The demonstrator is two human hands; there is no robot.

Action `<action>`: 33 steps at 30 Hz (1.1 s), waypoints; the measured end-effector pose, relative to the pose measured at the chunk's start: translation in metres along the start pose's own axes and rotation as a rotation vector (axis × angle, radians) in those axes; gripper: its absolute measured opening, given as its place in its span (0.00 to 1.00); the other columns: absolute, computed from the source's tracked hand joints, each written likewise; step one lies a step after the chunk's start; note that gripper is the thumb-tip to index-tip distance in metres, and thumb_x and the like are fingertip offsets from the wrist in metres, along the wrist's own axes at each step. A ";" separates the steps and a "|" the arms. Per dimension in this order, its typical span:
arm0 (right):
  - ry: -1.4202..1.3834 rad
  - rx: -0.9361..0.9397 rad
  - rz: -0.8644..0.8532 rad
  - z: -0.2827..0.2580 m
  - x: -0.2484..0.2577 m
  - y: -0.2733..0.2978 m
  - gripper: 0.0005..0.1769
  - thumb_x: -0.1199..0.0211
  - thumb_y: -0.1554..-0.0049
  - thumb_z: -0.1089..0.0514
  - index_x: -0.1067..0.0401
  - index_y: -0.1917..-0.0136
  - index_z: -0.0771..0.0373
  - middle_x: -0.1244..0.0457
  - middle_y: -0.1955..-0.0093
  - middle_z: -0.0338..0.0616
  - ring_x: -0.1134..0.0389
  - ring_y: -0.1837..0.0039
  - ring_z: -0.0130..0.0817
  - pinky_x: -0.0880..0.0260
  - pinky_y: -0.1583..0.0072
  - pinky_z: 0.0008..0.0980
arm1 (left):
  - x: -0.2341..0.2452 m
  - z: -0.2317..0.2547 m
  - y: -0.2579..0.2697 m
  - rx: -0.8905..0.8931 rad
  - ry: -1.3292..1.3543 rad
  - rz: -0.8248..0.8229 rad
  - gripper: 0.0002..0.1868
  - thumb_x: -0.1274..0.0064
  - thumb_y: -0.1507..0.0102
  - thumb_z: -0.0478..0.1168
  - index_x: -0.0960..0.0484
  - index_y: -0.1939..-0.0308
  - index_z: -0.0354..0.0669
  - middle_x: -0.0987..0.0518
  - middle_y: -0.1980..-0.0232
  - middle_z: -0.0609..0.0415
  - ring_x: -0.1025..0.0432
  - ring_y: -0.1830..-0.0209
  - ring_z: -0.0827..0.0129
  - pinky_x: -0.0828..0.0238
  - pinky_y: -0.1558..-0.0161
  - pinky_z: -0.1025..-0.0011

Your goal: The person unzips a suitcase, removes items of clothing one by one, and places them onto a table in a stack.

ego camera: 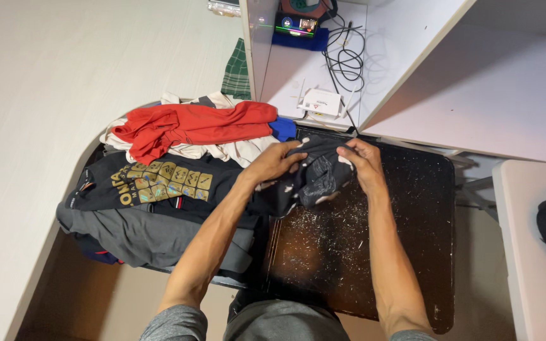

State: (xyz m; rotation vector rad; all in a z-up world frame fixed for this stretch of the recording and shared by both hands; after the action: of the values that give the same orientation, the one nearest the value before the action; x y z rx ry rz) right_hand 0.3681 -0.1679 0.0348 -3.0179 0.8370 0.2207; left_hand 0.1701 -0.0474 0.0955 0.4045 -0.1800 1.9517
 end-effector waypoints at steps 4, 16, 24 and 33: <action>0.351 0.054 0.077 -0.016 0.015 0.009 0.05 0.27 0.46 0.65 0.22 0.56 0.63 0.37 0.65 0.36 0.39 0.61 0.23 0.42 0.58 0.23 | 0.014 0.008 -0.007 0.025 0.168 0.005 0.10 0.43 0.33 0.45 0.18 0.59 0.41 0.22 0.69 0.63 0.30 0.69 0.83 0.31 0.66 0.78; 0.508 0.509 -0.014 -0.116 -0.015 0.023 0.26 0.28 0.55 0.61 0.28 0.42 0.62 0.37 0.40 0.45 0.37 0.35 0.37 0.38 0.31 0.44 | 0.017 0.053 -0.016 -0.259 0.323 0.028 0.11 0.49 0.27 0.43 0.19 0.50 0.40 0.17 0.54 0.60 0.25 0.53 0.77 0.28 0.51 0.78; 0.559 0.402 -0.141 -0.107 -0.067 0.016 0.17 0.37 0.47 0.73 0.27 0.44 0.63 0.30 0.52 0.45 0.30 0.51 0.32 0.30 0.52 0.30 | -0.001 0.119 0.001 -0.252 -0.092 0.068 0.16 0.34 0.38 0.40 0.20 0.51 0.38 0.18 0.64 0.49 0.28 0.64 0.65 0.29 0.61 0.64; 0.446 0.402 0.189 -0.133 0.012 0.002 0.04 0.34 0.40 0.69 0.27 0.52 0.63 0.30 0.60 0.45 0.30 0.60 0.28 0.32 0.58 0.28 | 0.039 0.004 0.021 0.112 -0.238 0.111 0.18 0.47 0.41 0.31 0.19 0.47 0.44 0.19 0.63 0.52 0.27 0.64 0.70 0.31 0.61 0.70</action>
State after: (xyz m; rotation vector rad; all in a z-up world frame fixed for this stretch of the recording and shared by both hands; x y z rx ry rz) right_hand 0.3953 -0.1809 0.1653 -2.6343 1.0399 -0.5721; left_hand 0.1375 -0.0233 0.1143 0.7144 -0.2508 2.0251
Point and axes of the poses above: each hand's wrist, its own y-axis away from the middle knuckle, its own x-axis out of the back of the hand, z = x × y, the point moved 8 cm from there along -y, towards the middle knuckle
